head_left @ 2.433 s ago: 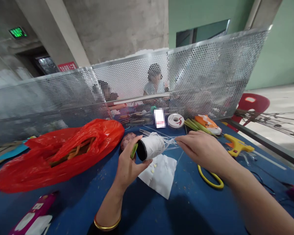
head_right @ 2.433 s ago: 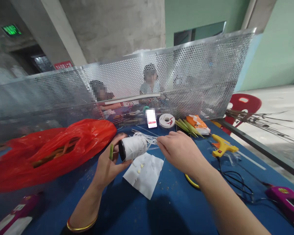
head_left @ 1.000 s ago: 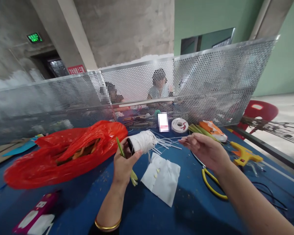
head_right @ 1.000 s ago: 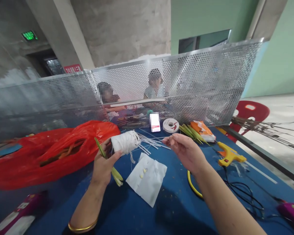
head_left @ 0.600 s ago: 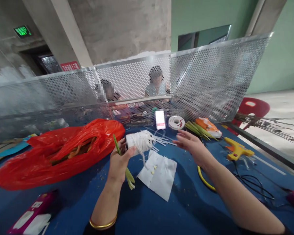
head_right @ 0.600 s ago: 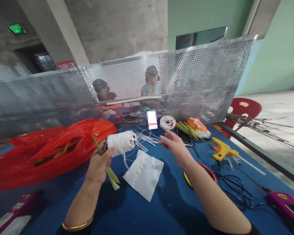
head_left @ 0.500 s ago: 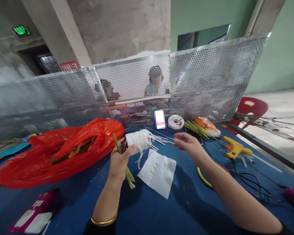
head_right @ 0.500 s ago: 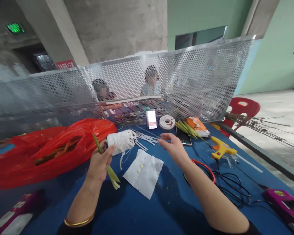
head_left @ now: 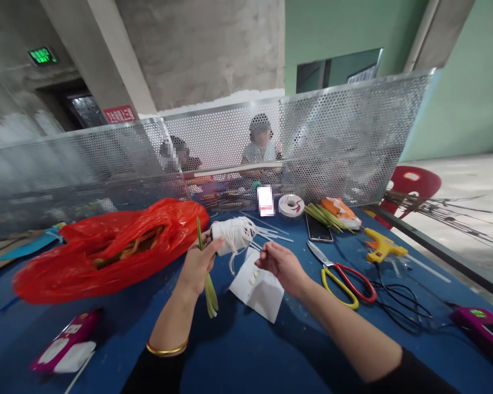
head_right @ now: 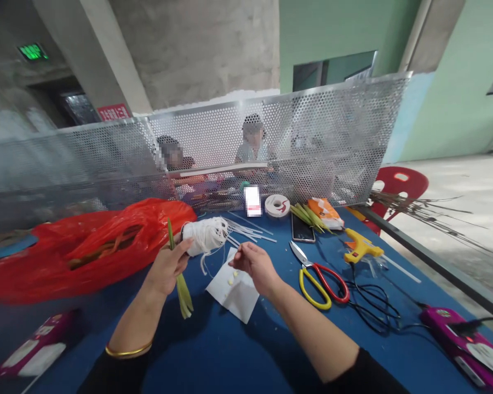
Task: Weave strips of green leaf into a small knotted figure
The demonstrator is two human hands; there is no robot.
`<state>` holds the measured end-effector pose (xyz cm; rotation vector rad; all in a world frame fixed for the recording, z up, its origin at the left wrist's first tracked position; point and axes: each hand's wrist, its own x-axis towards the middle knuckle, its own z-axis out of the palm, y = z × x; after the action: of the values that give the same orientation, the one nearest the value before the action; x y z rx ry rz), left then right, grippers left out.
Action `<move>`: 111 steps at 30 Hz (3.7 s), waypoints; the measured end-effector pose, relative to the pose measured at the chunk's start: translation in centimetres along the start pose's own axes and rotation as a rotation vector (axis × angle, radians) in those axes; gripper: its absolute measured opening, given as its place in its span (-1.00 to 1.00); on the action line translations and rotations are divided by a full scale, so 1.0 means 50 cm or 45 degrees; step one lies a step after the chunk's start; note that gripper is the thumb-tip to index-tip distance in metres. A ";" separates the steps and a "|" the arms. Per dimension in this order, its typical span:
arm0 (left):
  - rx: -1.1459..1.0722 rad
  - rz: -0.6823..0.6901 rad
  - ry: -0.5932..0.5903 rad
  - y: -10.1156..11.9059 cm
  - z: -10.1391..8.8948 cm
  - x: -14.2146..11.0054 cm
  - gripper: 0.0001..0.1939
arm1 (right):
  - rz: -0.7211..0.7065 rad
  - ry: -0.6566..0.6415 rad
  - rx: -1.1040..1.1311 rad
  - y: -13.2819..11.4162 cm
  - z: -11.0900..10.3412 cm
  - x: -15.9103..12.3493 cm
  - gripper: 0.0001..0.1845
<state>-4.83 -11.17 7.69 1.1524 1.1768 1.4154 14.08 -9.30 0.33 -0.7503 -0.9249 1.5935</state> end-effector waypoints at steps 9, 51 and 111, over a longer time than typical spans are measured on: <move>-0.003 -0.019 -0.154 -0.006 0.016 -0.003 -0.62 | 0.029 -0.016 0.064 0.017 0.050 0.013 -0.62; 0.375 -0.649 -0.378 -0.034 -0.044 -0.085 -0.68 | -0.724 -1.192 -1.883 0.031 0.044 -0.253 -0.34; -0.216 -0.244 0.182 0.018 -0.123 -0.212 -0.77 | 0.771 -0.646 -0.181 -0.041 -0.047 -0.221 -0.28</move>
<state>-9.65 -22.42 6.97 0.8104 1.2063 1.4373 19.35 -19.49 0.96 -0.7824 -1.2587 2.3385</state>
